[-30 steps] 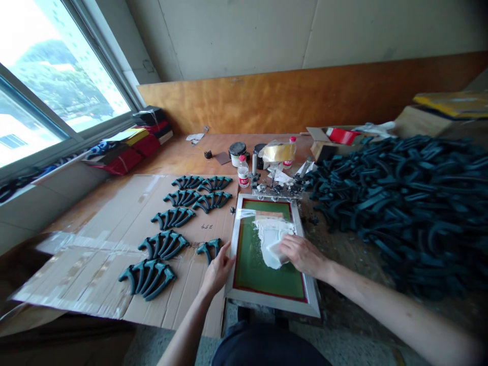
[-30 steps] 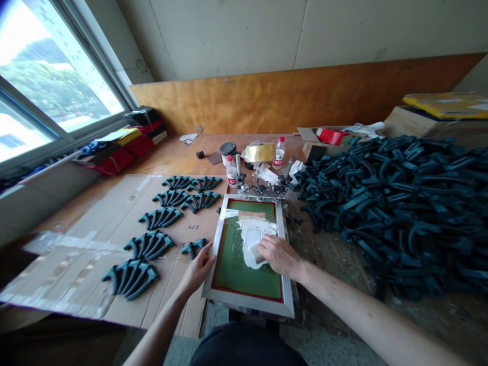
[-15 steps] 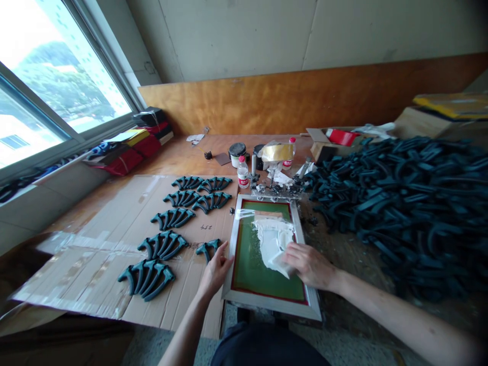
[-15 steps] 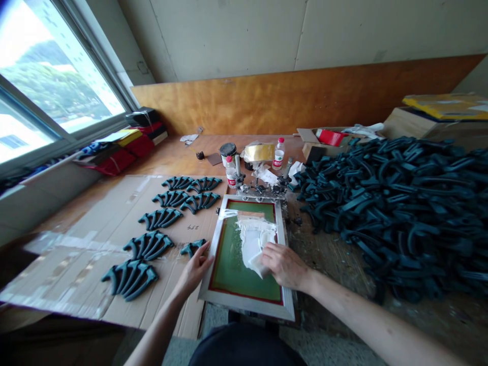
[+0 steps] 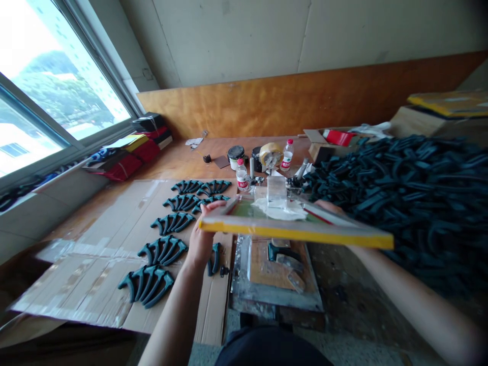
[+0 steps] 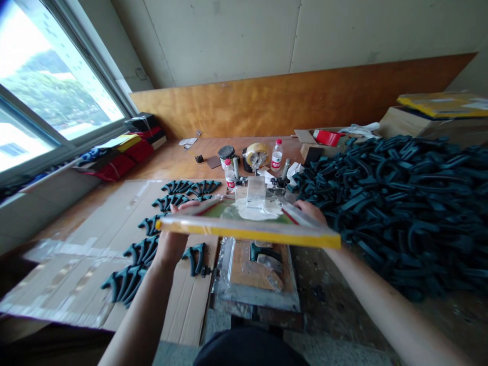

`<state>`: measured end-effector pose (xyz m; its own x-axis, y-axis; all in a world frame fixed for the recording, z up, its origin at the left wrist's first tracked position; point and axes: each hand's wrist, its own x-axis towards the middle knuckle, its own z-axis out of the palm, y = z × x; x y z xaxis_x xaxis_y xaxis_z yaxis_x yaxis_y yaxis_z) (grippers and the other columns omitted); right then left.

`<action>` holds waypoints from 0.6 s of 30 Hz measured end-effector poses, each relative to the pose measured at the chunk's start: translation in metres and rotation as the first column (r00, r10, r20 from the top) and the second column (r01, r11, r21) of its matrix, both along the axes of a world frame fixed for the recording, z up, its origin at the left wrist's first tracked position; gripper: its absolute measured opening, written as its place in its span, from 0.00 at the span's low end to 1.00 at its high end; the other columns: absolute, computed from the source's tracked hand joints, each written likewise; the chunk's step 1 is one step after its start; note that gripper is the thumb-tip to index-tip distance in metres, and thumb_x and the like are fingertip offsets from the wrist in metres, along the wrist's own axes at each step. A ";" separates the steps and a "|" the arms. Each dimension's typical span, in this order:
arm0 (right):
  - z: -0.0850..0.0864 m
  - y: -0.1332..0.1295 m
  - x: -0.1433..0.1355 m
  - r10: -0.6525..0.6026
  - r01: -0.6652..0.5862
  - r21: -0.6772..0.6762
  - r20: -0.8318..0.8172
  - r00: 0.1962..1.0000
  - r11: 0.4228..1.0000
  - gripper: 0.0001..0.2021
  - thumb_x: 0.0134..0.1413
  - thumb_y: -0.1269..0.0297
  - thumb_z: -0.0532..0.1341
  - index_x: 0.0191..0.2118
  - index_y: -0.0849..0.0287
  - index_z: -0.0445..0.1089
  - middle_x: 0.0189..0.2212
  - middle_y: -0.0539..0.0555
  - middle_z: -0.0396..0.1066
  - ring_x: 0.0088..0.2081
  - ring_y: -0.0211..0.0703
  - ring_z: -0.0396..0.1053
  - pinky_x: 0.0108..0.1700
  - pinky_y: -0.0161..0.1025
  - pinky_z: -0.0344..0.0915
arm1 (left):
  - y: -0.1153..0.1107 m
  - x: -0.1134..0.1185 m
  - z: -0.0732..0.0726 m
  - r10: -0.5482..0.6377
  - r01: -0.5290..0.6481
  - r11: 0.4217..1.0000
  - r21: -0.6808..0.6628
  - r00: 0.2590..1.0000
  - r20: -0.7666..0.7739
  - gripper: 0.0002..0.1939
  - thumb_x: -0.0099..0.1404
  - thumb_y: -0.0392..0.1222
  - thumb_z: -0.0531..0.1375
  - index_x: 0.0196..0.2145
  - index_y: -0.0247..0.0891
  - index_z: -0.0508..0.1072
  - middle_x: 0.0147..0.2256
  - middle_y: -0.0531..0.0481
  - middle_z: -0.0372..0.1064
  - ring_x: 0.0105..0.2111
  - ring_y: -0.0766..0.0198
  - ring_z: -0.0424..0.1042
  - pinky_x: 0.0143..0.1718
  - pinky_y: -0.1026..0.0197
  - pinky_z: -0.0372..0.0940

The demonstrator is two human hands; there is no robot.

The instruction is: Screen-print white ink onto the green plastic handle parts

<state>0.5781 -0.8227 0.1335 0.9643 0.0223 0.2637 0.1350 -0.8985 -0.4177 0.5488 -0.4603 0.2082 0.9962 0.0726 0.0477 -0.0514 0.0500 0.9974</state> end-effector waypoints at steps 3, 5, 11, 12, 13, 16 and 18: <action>-0.048 0.016 -0.033 0.130 -0.145 -0.088 -0.157 0.979 0.985 0.15 0.56 0.49 0.58 0.29 0.57 0.69 0.30 0.55 0.70 0.34 0.48 0.68 0.36 0.40 0.62 | -0.017 0.027 0.025 -0.050 0.062 0.991 -0.118 0.994 0.097 0.29 0.65 0.64 0.48 0.48 0.36 0.70 0.40 0.42 0.74 0.43 0.56 0.72 0.35 0.60 0.68; -0.070 0.038 -0.051 0.183 -0.218 -0.157 -0.210 0.960 0.963 0.12 0.55 0.54 0.61 0.31 0.58 0.67 0.35 0.57 0.70 0.39 0.49 0.68 0.40 0.40 0.61 | -0.027 0.032 0.028 -0.017 0.035 0.986 -0.162 0.994 0.112 0.30 0.66 0.64 0.46 0.51 0.38 0.67 0.39 0.43 0.74 0.44 0.56 0.72 0.37 0.59 0.69; -0.062 0.100 -0.086 -0.005 -0.001 -0.025 -0.212 0.977 1.000 0.06 0.64 0.64 0.52 0.36 0.58 0.63 0.31 0.56 0.69 0.33 0.45 0.68 0.34 0.38 0.60 | -0.067 -0.051 -0.060 -0.256 0.218 0.966 -0.136 0.876 -0.409 0.34 0.59 0.66 0.55 0.45 0.30 0.72 0.35 0.37 0.76 0.35 0.53 0.76 0.29 0.59 0.67; -0.057 0.112 -0.094 0.013 -0.011 0.012 -0.148 0.989 1.000 0.06 0.64 0.64 0.52 0.36 0.58 0.63 0.31 0.56 0.69 0.34 0.46 0.68 0.35 0.38 0.60 | -0.075 -0.070 -0.081 -0.350 0.292 0.937 -0.192 0.765 -0.540 0.36 0.57 0.67 0.56 0.49 0.32 0.71 0.40 0.35 0.76 0.39 0.49 0.75 0.29 0.58 0.68; -0.054 0.123 -0.102 0.084 -0.081 0.034 -0.081 0.993 0.996 0.05 0.64 0.64 0.53 0.36 0.57 0.62 0.33 0.55 0.69 0.35 0.46 0.68 0.37 0.39 0.61 | -0.081 -0.086 -0.100 -0.353 0.253 0.935 -0.248 0.723 -0.594 0.36 0.56 0.69 0.56 0.50 0.35 0.70 0.43 0.36 0.75 0.43 0.49 0.75 0.30 0.57 0.69; -0.053 0.127 -0.110 0.424 -0.424 0.023 -0.005 0.905 0.905 0.03 0.60 0.66 0.58 0.35 0.56 0.63 0.35 0.53 0.69 0.39 0.45 0.66 0.43 0.40 0.62 | -0.079 -0.107 -0.138 -0.288 0.085 0.943 -0.323 0.696 -0.658 0.34 0.54 0.70 0.56 0.44 0.37 0.70 0.39 0.40 0.76 0.40 0.52 0.76 0.29 0.59 0.68; -0.057 0.090 -0.097 0.434 -0.434 -0.030 -0.032 0.901 0.900 0.01 0.59 0.68 0.59 0.36 0.57 0.65 0.36 0.53 0.70 0.40 0.44 0.66 0.45 0.40 0.62 | -0.054 -0.100 -0.150 -0.170 0.021 0.974 -0.225 0.722 -0.671 0.33 0.53 0.71 0.56 0.39 0.37 0.70 0.32 0.44 0.76 0.29 0.57 0.76 0.23 0.62 0.65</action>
<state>0.4806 -0.7327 0.0763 0.8630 0.4489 0.2318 0.5052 -0.7673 -0.3950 0.4484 -0.5145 0.0584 0.7536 -0.0917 -0.6509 0.6539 0.2057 0.7281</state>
